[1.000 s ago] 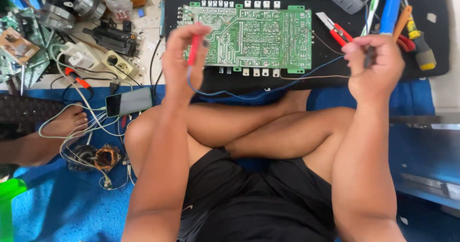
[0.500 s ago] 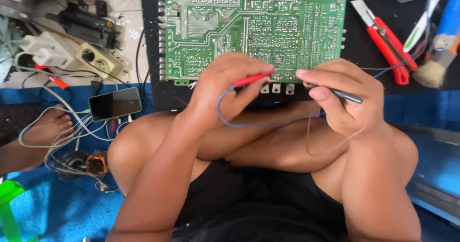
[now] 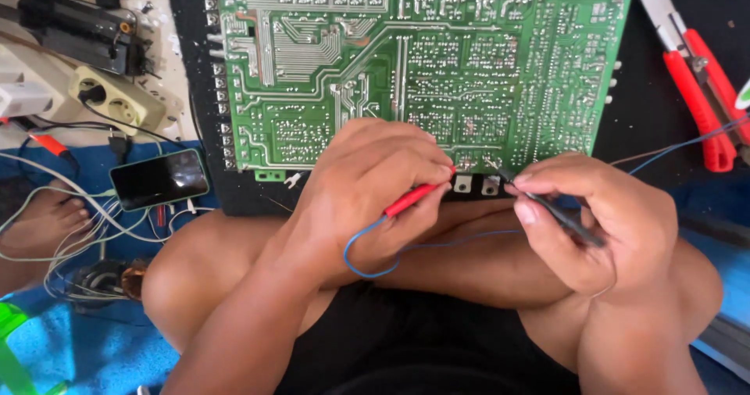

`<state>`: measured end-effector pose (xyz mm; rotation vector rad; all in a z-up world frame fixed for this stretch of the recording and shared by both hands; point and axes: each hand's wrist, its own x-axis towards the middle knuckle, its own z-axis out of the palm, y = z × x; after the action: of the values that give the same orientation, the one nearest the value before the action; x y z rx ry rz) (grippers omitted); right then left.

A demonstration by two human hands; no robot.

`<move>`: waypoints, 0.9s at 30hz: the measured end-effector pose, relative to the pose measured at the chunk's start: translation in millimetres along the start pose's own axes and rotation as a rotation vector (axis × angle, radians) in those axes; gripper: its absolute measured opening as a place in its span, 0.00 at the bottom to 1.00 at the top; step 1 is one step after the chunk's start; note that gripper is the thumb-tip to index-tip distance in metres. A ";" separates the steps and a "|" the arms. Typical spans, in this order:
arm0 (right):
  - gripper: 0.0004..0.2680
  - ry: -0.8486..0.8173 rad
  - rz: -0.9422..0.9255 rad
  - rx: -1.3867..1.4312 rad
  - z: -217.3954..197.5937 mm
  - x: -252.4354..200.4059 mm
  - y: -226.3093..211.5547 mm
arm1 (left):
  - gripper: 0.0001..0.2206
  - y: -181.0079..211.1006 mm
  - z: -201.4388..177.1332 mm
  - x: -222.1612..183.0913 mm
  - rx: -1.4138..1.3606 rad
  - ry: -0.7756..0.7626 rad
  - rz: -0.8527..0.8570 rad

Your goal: Repairing an electronic circuit board by testing points with a multimeter and soldering components.

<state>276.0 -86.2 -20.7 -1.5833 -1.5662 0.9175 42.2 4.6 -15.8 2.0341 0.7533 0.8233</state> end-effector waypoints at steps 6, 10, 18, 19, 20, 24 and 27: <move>0.08 -0.031 -0.044 -0.025 4.2 6.0 -1.2 | 0.08 -2.5 3.8 -0.1 0.058 0.028 0.006; 0.07 -0.023 -0.047 -0.066 6.5 7.8 -3.5 | 0.09 -3.9 4.6 -0.6 0.073 0.019 0.011; 0.08 -0.025 -0.065 -0.091 9.0 10.4 -6.1 | 0.08 -2.0 5.7 -0.1 0.094 0.021 -0.001; 0.08 -0.025 -0.066 -0.091 9.6 10.9 -5.9 | 0.08 -2.0 5.7 -0.3 0.095 0.021 -0.001; 0.08 -0.024 -0.079 -0.090 10.2 11.4 -5.7 | 0.09 -2.0 5.6 -0.5 0.100 0.020 0.000; 0.08 -0.015 -0.085 -0.099 11.2 11.3 -6.4 | 0.09 -1.9 8.0 -0.4 0.097 0.048 0.006; 0.07 -0.020 -0.084 -0.077 10.8 11.6 -6.6 | 0.09 -0.1 7.0 1.3 0.092 0.039 0.002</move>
<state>263.5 -74.4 -20.3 -1.5527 -1.6867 0.8397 48.3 2.5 -18.9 2.1061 0.8243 0.8452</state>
